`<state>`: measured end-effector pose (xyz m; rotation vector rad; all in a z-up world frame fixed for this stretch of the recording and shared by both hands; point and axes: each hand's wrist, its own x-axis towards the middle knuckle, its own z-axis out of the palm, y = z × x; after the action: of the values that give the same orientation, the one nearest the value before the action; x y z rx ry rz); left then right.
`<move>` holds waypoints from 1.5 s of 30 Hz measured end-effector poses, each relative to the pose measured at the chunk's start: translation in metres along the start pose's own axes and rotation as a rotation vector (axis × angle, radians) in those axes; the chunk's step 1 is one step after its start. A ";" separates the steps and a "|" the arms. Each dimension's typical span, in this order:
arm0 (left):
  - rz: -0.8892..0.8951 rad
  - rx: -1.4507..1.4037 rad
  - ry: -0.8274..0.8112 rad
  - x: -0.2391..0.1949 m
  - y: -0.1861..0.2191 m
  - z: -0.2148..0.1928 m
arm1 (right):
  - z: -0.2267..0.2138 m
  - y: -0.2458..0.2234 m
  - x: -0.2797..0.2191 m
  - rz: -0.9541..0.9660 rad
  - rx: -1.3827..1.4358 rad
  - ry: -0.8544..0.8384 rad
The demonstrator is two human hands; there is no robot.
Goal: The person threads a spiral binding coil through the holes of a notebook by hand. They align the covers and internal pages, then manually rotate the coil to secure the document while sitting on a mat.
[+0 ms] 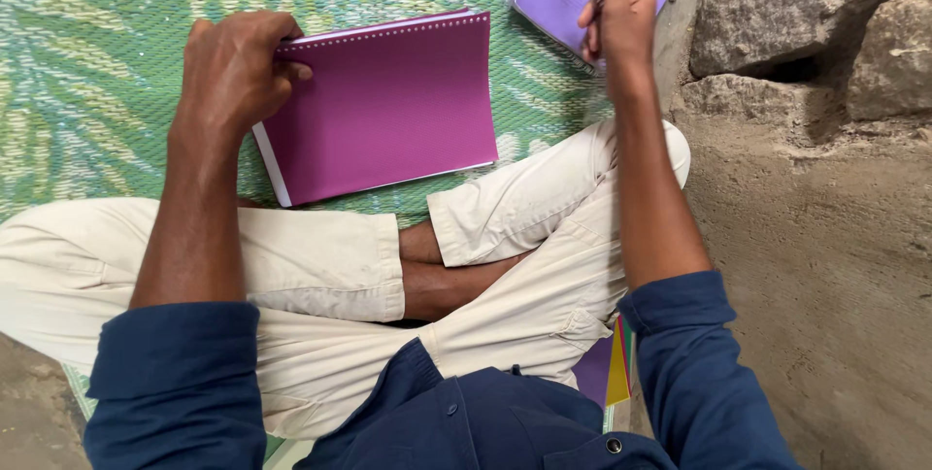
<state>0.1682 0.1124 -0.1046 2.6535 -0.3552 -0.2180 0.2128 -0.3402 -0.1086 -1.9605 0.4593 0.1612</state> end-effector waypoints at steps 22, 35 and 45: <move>-0.357 -0.961 -0.079 -0.011 0.008 -0.038 | 0.062 -0.025 -0.084 -0.067 0.298 -0.451; 0.150 -1.150 0.250 -0.007 0.042 -0.013 | 0.055 -0.031 -0.084 -0.450 0.219 -0.191; -0.046 -1.564 0.213 0.007 0.030 0.031 | 0.085 0.007 -0.046 -0.252 0.139 -0.288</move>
<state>0.1619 0.0719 -0.1190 1.1158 0.0131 -0.1238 0.1763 -0.2549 -0.1362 -1.8047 0.0331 0.2393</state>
